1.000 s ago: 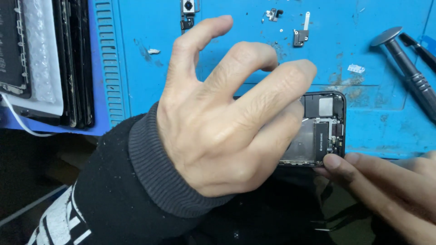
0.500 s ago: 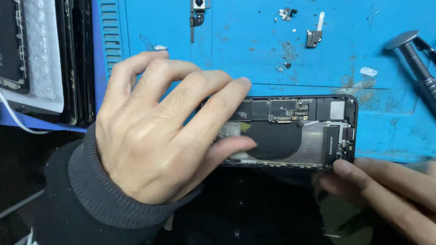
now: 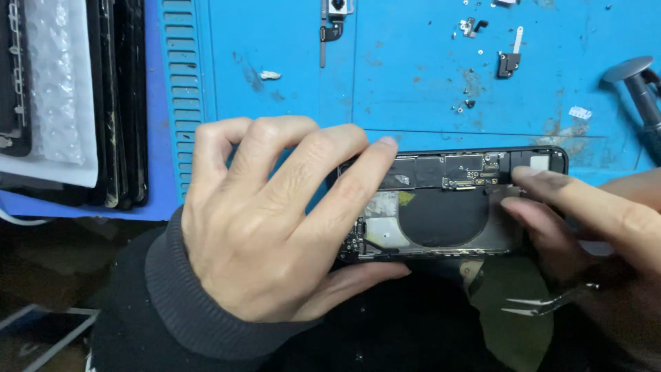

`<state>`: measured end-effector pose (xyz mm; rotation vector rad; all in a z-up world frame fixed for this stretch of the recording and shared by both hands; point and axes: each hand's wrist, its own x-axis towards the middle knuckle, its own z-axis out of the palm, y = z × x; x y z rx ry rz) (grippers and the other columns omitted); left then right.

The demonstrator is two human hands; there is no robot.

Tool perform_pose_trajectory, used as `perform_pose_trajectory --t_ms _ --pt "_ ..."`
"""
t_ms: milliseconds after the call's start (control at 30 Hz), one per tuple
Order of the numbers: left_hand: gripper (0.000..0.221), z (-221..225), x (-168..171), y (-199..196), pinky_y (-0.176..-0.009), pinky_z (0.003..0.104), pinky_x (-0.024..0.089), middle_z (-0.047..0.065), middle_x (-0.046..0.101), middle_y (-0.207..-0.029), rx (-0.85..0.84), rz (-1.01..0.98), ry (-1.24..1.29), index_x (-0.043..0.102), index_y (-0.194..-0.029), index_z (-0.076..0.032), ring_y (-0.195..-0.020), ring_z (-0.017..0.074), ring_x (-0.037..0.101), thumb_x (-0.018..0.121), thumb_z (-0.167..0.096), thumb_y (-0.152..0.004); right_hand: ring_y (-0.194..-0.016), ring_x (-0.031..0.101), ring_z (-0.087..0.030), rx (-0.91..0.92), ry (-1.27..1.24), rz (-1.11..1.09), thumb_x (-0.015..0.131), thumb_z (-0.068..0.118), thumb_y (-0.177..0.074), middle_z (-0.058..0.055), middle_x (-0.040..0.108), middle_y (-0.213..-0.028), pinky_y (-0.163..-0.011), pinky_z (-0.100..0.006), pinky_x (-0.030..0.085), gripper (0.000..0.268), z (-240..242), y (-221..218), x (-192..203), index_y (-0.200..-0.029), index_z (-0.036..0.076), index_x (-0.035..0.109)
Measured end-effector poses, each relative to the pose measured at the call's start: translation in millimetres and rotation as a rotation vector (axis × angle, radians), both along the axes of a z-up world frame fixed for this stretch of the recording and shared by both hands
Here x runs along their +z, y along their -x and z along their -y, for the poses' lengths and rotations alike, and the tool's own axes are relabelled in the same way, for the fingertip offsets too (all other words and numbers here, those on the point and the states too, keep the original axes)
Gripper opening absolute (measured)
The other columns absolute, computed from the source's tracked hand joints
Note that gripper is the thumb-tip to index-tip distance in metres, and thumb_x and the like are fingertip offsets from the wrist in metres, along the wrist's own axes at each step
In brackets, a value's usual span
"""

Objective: Reassembling internal components and motherboard into an iPhone chassis using tweezers.

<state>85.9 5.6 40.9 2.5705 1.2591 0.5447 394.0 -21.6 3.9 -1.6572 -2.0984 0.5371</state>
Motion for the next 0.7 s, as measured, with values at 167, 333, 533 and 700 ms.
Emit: perform_pose_trajectory --t_ms 167,333,533,700 --pt "0.071 -2.9 -11.1 10.4 -0.086 0.051 0.04 0.008 0.065 -0.121 0.004 0.095 0.013 0.066 -0.127 -0.003 -0.103 0.0305 0.059 0.08 -0.054 -0.08 -0.088 0.073 -0.021 0.029 0.063 0.001 0.077 -0.007 -0.096 -0.019 0.073 -0.108 -0.083 -0.029 0.059 0.036 2.2 24.9 -3.3 -0.131 -0.004 0.065" --pt "0.068 -5.4 -20.6 16.8 -0.085 0.051 0.04 0.009 0.064 -0.124 -0.055 0.17 -0.019 0.064 -0.13 -0.002 -0.104 0.0301 0.058 0.08 -0.052 -0.088 -0.077 0.07 -0.022 0.059 0.046 0.111 0.081 -0.001 -0.083 -0.016 0.07 -0.085 -0.072 -0.032 0.056 0.039 -4.4 29.4 -3.3 -0.122 -0.003 0.073" --pt "0.066 -4.0 -24.5 20.8 -0.087 0.051 0.04 0.01 0.063 -0.127 -0.07 0.19 -0.026 0.063 -0.132 -0.001 -0.106 0.0305 0.059 0.079 -0.051 -0.092 -0.092 0.073 -0.02 0.118 0.019 0.028 0.078 -0.008 -0.096 -0.019 0.072 -0.106 -0.084 -0.029 0.058 0.037 1.3 31.5 -9.3 -0.13 -0.003 0.063" --pt "0.063 -4.0 -24.0 17.3 -0.085 0.051 0.039 0.007 0.063 -0.124 -0.021 0.186 -0.04 0.066 -0.129 -0.004 -0.103 0.0286 0.059 0.078 -0.054 -0.092 -0.086 0.072 -0.021 0.044 0.048 0.069 0.078 -0.003 -0.089 -0.017 0.071 -0.099 -0.081 -0.031 0.058 0.04 2.3 33.2 -5.3 -0.127 -0.002 0.066"
